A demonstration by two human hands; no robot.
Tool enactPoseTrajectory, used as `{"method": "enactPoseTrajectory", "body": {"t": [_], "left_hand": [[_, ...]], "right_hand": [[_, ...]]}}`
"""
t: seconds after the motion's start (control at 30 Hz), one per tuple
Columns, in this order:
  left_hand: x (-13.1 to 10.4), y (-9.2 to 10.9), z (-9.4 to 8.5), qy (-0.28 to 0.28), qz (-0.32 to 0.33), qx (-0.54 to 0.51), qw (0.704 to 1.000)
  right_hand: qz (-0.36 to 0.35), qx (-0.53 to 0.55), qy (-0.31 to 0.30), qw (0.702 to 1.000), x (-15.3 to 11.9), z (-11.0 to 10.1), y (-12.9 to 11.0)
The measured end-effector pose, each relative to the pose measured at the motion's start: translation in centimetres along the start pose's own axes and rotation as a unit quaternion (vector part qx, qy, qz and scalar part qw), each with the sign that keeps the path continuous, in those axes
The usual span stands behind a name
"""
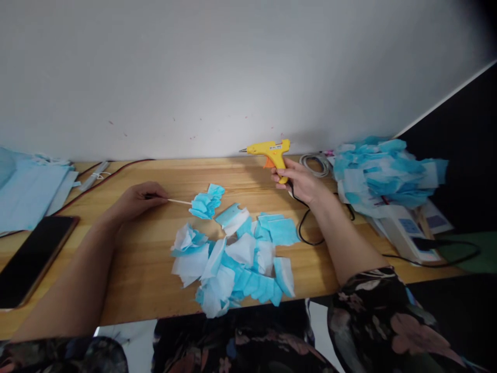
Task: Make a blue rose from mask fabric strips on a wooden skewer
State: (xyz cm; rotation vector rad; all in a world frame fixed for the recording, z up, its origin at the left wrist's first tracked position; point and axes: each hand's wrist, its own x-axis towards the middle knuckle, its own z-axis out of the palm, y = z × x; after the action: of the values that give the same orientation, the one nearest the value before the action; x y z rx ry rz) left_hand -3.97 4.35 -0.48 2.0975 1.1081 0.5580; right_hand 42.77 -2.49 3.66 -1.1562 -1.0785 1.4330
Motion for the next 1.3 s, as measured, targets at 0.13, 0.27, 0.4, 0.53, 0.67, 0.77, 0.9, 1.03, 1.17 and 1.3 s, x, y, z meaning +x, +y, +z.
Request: {"method": "enactPoseTrajectory", "body": {"t": [0.13, 0.27, 0.4, 0.53, 0.67, 0.77, 0.9, 1.03, 1.17, 1.3], "left_hand": [[0.0, 0.1, 0.0, -0.001, -0.002, 0.001, 1.0], [0.0, 0.2, 0.0, 0.001, 0.004, 0.004, 1.0], [0.0, 0.4, 0.0, 0.005, 0.001, 0.008, 1.0], [0.0, 0.3, 0.0, 0.006, 0.003, 0.001, 1.0], [-0.1, 0.0, 0.0, 0.005, 0.008, 0.006, 1.0], [0.0, 0.0, 0.0, 0.004, 0.005, 0.013, 1.0], [0.0, 0.1, 0.0, 0.007, -0.002, 0.021, 1.0], [0.0, 0.0, 0.1, 0.011, -0.01, 0.017, 1.0], [-0.1, 0.1, 0.1, 0.012, -0.01, 0.007, 1.0], [-0.1, 0.8, 0.0, 0.011, -0.007, 0.009, 1.0]], "right_hand": [[-0.013, -0.023, -0.016, 1.0, -0.2, 0.1, -0.1], [-0.014, -0.058, -0.034, 0.998, -0.5, 0.7, -0.6], [-0.024, -0.096, -0.042, 0.994, -0.7, 1.0, -0.8], [-0.042, -0.111, -0.054, 0.991, -0.3, 0.6, -0.4], [-0.063, -0.159, -0.057, 0.984, -0.3, -0.3, -0.4], [-0.085, -0.246, -0.056, 0.964, -0.3, -0.8, -0.7], [-0.121, -0.405, -0.007, 0.906, 0.2, -1.6, -0.2], [-0.155, -0.55, 0.016, 0.82, 0.9, -2.4, 0.9], [-0.134, -0.624, 0.025, 0.769, 1.2, -3.0, 1.6], [-0.134, -0.656, 0.012, 0.743, 1.5, -3.3, 1.9]]}}
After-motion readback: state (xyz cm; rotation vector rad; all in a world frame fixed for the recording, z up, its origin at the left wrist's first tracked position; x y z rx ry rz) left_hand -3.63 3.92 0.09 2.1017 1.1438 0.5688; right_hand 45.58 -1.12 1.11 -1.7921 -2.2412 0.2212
